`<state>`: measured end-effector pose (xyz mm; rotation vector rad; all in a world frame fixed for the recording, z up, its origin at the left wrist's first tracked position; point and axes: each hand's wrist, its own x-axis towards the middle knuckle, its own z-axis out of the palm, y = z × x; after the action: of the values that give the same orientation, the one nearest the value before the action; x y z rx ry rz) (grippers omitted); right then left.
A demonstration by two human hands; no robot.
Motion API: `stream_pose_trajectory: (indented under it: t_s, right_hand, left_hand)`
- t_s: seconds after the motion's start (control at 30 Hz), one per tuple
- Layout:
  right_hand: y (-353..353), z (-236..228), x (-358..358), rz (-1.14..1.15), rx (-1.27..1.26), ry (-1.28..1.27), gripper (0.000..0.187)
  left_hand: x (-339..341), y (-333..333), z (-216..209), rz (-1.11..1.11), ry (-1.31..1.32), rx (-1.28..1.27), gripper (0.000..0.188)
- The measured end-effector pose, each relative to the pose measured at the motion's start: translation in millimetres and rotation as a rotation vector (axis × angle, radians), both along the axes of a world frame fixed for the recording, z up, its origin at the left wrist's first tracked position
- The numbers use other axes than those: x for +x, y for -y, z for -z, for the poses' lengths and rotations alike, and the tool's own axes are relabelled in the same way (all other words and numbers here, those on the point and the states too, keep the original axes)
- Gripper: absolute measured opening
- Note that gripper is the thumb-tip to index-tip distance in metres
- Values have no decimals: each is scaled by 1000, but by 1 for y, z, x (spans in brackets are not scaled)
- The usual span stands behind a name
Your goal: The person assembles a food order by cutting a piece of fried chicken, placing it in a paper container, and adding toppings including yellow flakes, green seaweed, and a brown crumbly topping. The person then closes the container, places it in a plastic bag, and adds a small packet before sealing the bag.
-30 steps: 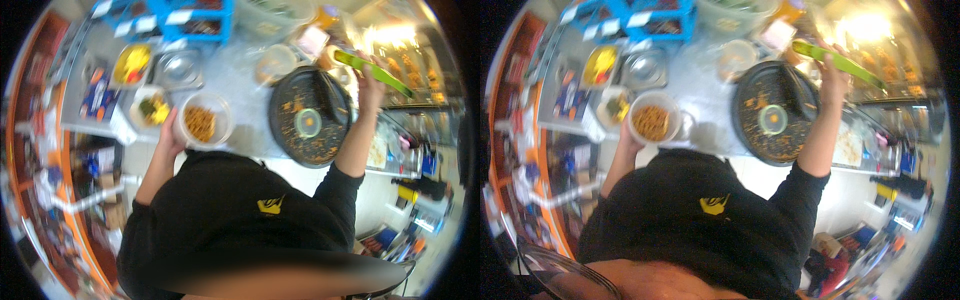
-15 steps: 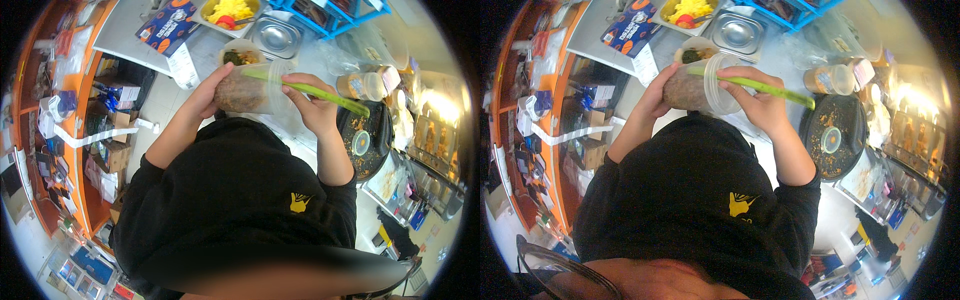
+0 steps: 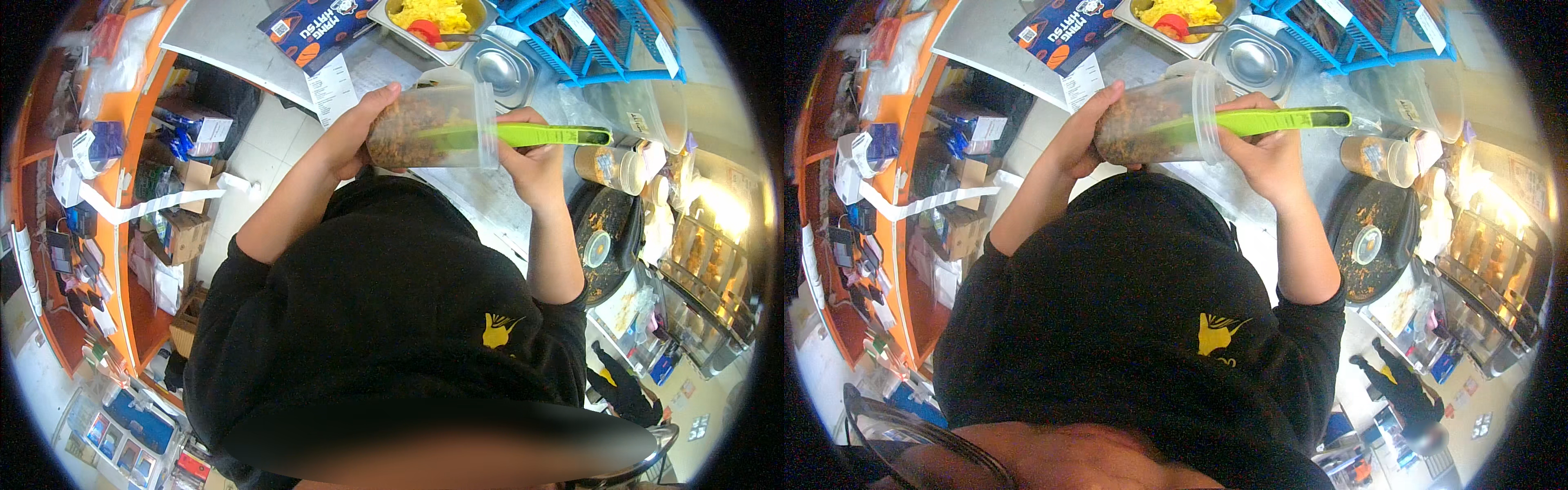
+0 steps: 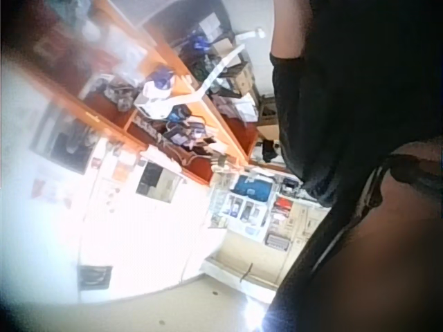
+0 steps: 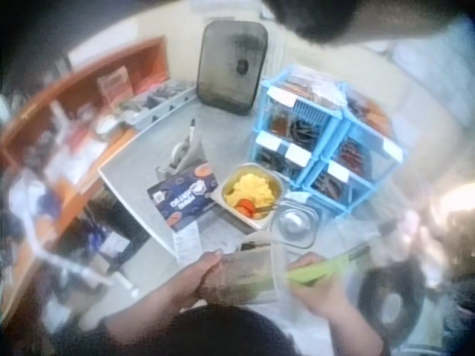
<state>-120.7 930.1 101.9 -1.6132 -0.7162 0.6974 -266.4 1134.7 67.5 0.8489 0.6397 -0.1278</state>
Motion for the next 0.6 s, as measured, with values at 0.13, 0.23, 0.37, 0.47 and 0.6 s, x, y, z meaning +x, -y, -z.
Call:
stream_pose_trajectory:
  t_s: [0.13,0.23,0.37,0.47,0.6]
  right_hand:
    - [-3,-1,5,-40,-32,19,18]
    - [-5,1,9,-25,-52,-14,19]
    - [-3,6,11,30,-37,-106,22]
    - [-1,9,10,-8,-85,-214,25]
    - [3,12,11,47,-61,-441,24]
  left_hand:
    - [3,-2,3,10,10,-2,61]
    - [5,0,5,-1,7,-7,60]
    - [9,7,6,-59,13,67,57]
    - [10,14,6,-105,28,178,57]
    - [12,18,7,-101,38,165,57]
